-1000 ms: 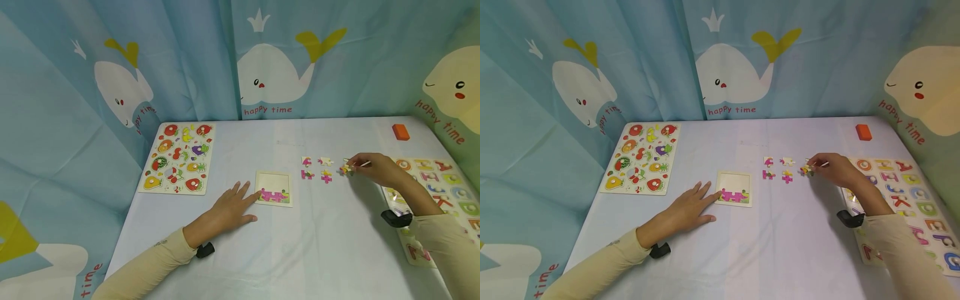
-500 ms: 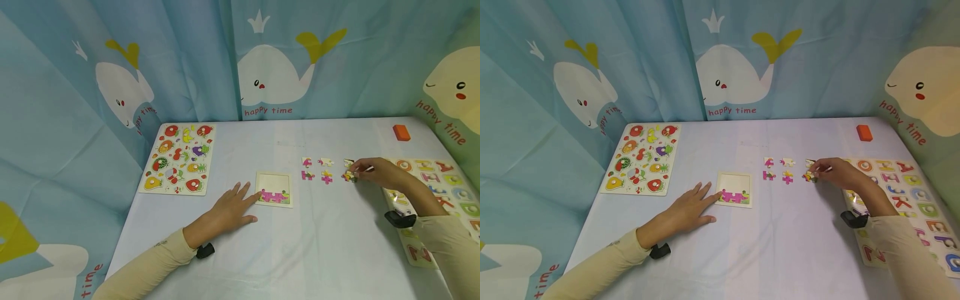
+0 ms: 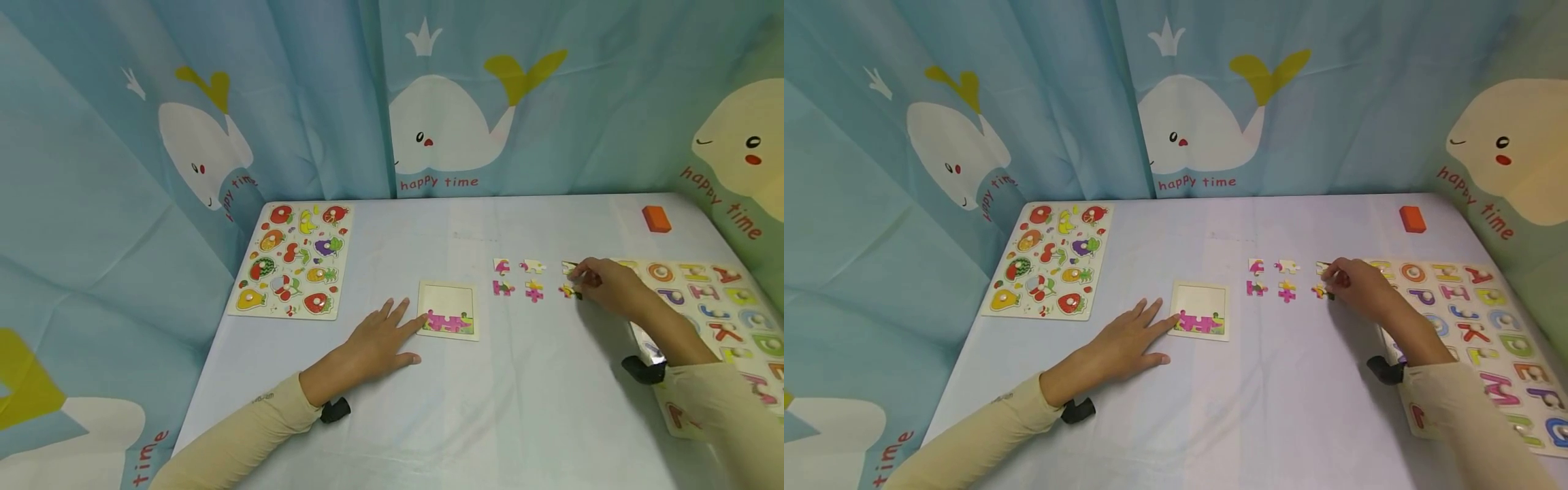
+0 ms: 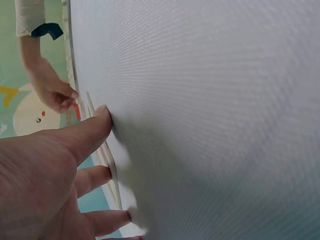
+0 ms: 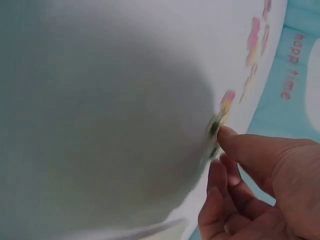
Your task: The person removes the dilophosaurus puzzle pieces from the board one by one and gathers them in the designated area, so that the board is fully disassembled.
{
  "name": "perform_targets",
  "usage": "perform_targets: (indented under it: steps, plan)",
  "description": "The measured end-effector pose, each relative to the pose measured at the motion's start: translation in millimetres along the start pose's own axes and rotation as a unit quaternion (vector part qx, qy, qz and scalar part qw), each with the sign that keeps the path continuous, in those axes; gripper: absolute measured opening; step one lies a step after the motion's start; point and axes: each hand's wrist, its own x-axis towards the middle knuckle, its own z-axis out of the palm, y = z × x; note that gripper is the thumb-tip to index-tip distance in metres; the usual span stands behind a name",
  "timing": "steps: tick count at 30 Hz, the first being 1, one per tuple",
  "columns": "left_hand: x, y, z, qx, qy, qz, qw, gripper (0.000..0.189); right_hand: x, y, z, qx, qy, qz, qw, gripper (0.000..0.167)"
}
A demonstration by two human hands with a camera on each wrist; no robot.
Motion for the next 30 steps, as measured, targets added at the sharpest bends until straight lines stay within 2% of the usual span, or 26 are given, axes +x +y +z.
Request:
perform_targets:
  steps: [3, 7, 11, 14, 18, 21, 24, 30]
  plan:
    - [0.1, 0.1, 0.6, 0.002, -0.001, 0.000, 1.0000, 0.075, 0.6, -19.4, 3.7, 0.008, 0.009, 0.005, 0.9999, 0.022]
    - [-0.3, 0.2, 0.1, 0.001, -0.002, -0.002, 1.0000, 0.074, 4.6, -63.3, 14.1, 0.041, 0.004, -0.002, 0.9992, 0.032]
    - [-0.6, 0.2, -0.8, 0.000, -0.002, -0.004, 1.0000, 0.074, 9.2, -114.0, 37.8, 0.066, 0.008, -0.044, 0.9968, 0.030]
    - [-0.6, 0.2, -1.4, 0.002, -0.002, -0.002, 1.0000, 0.074, 9.2, -150.3, 57.1, 0.078, -0.012, -0.062, 0.9950, 0.032]
    - [-0.6, -0.1, -2.8, 0.016, -0.002, 0.001, 0.9999, 0.074, 7.4, -187.2, 80.7, 0.081, -0.039, -0.099, 0.9910, 0.039]
    - [-0.2, -0.4, -3.6, 0.024, 0.000, 0.003, 0.9997, 0.074, 6.0, -202.5, 97.3, 0.061, -0.040, -0.137, 0.9878, 0.042]
    - [0.3, -0.7, -3.3, 0.022, 0.002, 0.006, 0.9997, 0.073, 3.6, -209.5, 109.8, 0.032, -0.023, -0.164, 0.9856, 0.041]
    - [-0.1, -1.3, -2.4, 0.018, 0.000, 0.004, 0.9998, 0.072, 0.0, -212.9, 120.2, -0.001, 0.008, -0.174, 0.9848, 0.034]
